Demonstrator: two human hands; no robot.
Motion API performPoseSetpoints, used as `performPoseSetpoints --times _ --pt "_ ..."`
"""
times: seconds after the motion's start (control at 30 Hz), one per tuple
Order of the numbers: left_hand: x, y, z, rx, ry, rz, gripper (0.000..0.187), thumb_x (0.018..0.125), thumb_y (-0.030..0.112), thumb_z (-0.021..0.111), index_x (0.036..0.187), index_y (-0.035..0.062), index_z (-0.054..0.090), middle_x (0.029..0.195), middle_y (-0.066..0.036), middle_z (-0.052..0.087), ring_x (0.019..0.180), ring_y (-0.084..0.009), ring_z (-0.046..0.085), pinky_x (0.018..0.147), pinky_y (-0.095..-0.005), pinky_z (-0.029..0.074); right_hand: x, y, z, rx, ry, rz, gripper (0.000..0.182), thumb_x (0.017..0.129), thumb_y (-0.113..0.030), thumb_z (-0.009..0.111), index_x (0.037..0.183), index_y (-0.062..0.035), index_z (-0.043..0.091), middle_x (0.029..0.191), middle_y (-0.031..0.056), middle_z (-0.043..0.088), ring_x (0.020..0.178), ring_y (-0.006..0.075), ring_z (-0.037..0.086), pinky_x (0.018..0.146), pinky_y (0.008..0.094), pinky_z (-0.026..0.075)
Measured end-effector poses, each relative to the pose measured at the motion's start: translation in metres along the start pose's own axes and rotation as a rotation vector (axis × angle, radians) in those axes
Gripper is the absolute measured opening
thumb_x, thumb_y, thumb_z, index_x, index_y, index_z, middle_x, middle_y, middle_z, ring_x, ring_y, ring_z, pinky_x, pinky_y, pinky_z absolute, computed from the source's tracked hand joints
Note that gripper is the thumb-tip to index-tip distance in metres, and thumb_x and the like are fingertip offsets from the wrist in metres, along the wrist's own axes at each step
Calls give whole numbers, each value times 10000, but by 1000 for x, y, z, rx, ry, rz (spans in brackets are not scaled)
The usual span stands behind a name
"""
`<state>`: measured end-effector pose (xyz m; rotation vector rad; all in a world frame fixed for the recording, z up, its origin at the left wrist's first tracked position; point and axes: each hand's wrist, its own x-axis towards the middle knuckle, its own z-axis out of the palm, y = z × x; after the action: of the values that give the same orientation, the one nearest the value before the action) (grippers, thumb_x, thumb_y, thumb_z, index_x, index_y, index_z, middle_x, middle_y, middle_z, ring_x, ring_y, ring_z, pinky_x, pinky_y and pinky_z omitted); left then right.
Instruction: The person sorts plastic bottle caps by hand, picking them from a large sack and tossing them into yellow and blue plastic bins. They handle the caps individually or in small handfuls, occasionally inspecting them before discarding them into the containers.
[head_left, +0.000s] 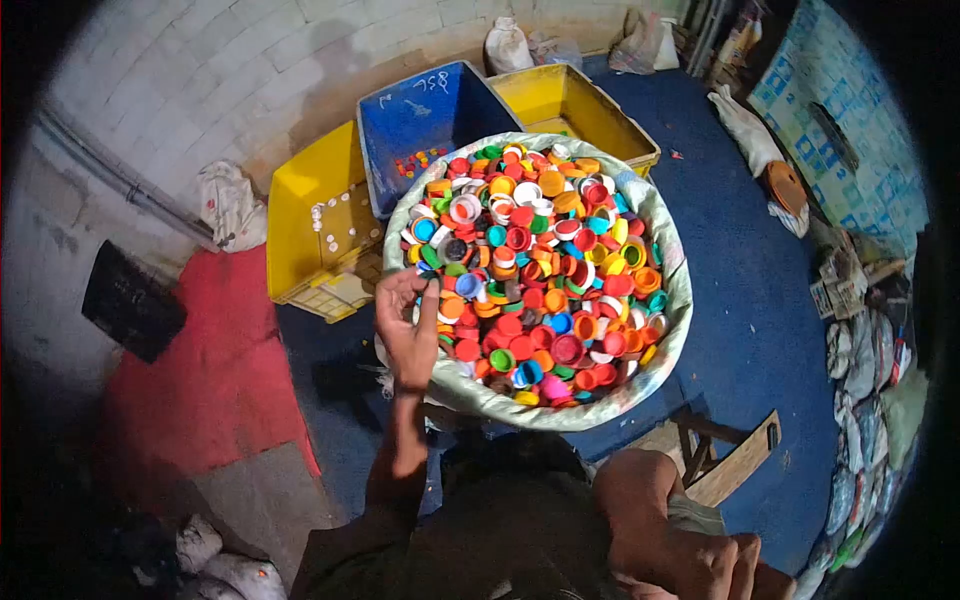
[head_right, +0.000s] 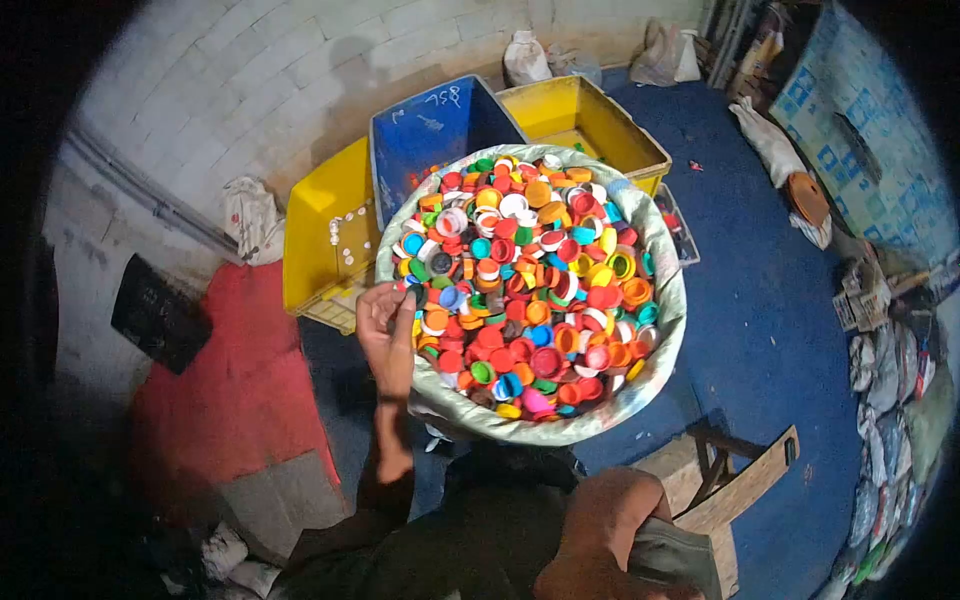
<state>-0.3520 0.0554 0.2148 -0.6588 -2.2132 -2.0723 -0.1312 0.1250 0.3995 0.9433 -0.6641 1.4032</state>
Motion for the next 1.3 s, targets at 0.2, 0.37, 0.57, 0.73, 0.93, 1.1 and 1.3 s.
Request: performPoseSetpoints --times 0.2,0.37,0.57,0.73,0.93,1.1,1.3 --pt "22 12 39 616 -47 309 384 722 55 747 1060 56 564 900 -81 685 845 -322 624 780 -422 460 33 -37 -50 82 90 -33 314 738 83 572 979 -116 610 584 -6 500 516 118 524 717 300 564" --pt "23 -2 56 796 -69 386 517 671 61 763 1129 79 523 870 -62 679 834 -330 620 781 -450 453 13 -77 -97 -3 98 72 385 657 39 661 976 -90 490 531 -6 501 424 96 480 613 266 488" --pt "29 -3 67 897 -150 114 483 719 78 715 1160 57 518 920 -89 691 878 -330 632 828 -453 459 5 -83 -104 -326 163 426 403 639 46 662 943 -125 460 513 6 514 501 161 514 646 350 466" --pt "30 5 62 697 -151 92 468 717 69 742 1147 32 560 878 -101 704 841 -307 657 759 -424 498 -8 -68 -112 -353 21 590 368 675 -12 655 925 -126 411 477 -2 460 440 149 421 633 393 423" --pt "27 12 36 92 -141 -96 345 787 73 726 1107 4 616 933 -93 693 830 -195 643 792 -312 502 -30 -24 -112 -500 144 840 51 740 39 552 754 -9 544 602 50 512 573 202 535 728 417 461" --pt "13 20 -6 -820 -92 -381 229 881 33 582 1104 -19 579 1034 -115 624 944 -221 623 915 -373 510 -32 66 -139 -1028 -396 1221 211 787 -7 648 988 23 589 805 136 627 708 218 630 676 350 493" --pt "-1 -2 -33 -1204 -9 -536 219 866 27 593 1082 -4 578 981 -107 609 907 -209 592 889 -382 501 -81 152 -177 -1341 -880 1110 288 797 -140 692 979 48 572 886 233 653 834 399 651 732 463 522"
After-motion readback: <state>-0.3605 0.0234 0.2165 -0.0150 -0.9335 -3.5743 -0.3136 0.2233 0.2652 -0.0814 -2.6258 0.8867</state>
